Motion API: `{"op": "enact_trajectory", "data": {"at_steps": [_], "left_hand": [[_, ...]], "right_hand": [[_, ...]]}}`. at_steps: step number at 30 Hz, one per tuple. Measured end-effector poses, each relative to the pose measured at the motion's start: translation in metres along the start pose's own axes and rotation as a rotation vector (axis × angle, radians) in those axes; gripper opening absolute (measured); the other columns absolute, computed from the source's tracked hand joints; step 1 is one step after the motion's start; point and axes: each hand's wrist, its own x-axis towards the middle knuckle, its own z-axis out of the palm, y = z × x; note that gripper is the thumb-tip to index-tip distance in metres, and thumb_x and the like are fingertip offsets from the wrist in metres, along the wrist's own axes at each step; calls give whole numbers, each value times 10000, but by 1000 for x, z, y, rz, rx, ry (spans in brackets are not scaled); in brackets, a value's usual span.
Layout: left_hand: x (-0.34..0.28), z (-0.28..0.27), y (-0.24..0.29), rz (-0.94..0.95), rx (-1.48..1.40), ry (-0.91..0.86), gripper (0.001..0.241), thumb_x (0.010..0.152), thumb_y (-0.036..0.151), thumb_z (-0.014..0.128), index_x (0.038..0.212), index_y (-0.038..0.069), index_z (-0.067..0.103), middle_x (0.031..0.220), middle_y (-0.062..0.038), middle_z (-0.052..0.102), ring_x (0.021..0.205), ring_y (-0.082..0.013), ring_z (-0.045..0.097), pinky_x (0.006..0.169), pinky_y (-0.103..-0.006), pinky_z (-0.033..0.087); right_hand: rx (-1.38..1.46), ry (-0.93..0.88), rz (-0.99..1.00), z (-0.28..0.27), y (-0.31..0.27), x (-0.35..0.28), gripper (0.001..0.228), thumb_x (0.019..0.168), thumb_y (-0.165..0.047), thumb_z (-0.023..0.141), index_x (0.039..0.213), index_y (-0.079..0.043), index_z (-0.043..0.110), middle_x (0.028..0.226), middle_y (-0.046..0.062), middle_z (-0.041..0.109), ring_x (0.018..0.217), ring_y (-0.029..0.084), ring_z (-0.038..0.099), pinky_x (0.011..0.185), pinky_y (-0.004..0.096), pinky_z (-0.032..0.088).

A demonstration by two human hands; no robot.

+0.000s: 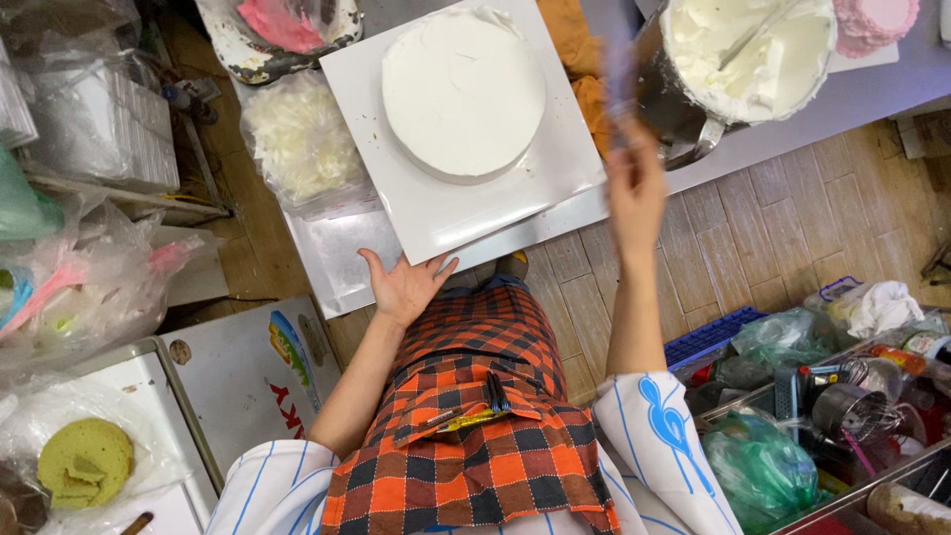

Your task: The person smooths the white frosting on a round cake using a metal spatula. They then wipe the spatula and their hands with an orange cloth and continue to smooth the cake surface. The person also wipes the metal countertop with the cloth.

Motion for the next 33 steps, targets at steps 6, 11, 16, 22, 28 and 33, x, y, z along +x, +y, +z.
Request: {"op": "enact_trajectory", "data": {"at_steps": [6,11,16,22,28,33], "left_hand": [[5,-1,4,2,-78,17,1367,734,987,301,1624,-42,165,1671,-246,286,1548,-456,237,1260,-616,226],[4,-3,18,37,-7,20,1369,698,989,319,1633,4,144,1677,-217,251,1555,-433,207,1260,-621,207],[15,-14,22,89,79,48,1335,680,992,304,1640,80,128,1694,-199,190,1566,-392,184,1274,-589,170],[42,-16,14,74,105,94,1324,715,988,261,1628,35,153,1684,-210,212,1560,-383,213,1273,-553,185],[38,-4,-9,54,136,61,1291,746,970,217,1627,29,169,1659,-229,244,1539,-377,252,1258,-540,234],[28,-3,-14,69,77,68,1265,773,954,187,1617,11,192,1625,-263,289,1517,-398,303,1237,-549,280]], "right_hand": [[-671,447,-346,-45,70,13,390,1064,16,602,1450,-29,565,1231,211,638,1117,375,638,953,434,519],[-641,415,-112,-36,91,-88,372,1041,-2,610,1411,-40,611,1138,197,648,994,344,662,859,414,534],[-557,340,-15,-36,60,-120,333,1031,-41,637,1363,-70,634,1082,142,687,811,222,622,700,351,517],[-432,39,64,-19,26,-54,418,1002,-84,672,1418,-118,635,799,176,585,666,212,503,644,358,463],[-466,-64,-220,7,23,24,387,996,-81,684,1380,-103,640,967,187,679,707,253,597,692,368,498],[-545,-159,-168,14,19,27,399,979,-90,698,1377,-114,672,880,200,664,703,290,601,687,381,497]]}}
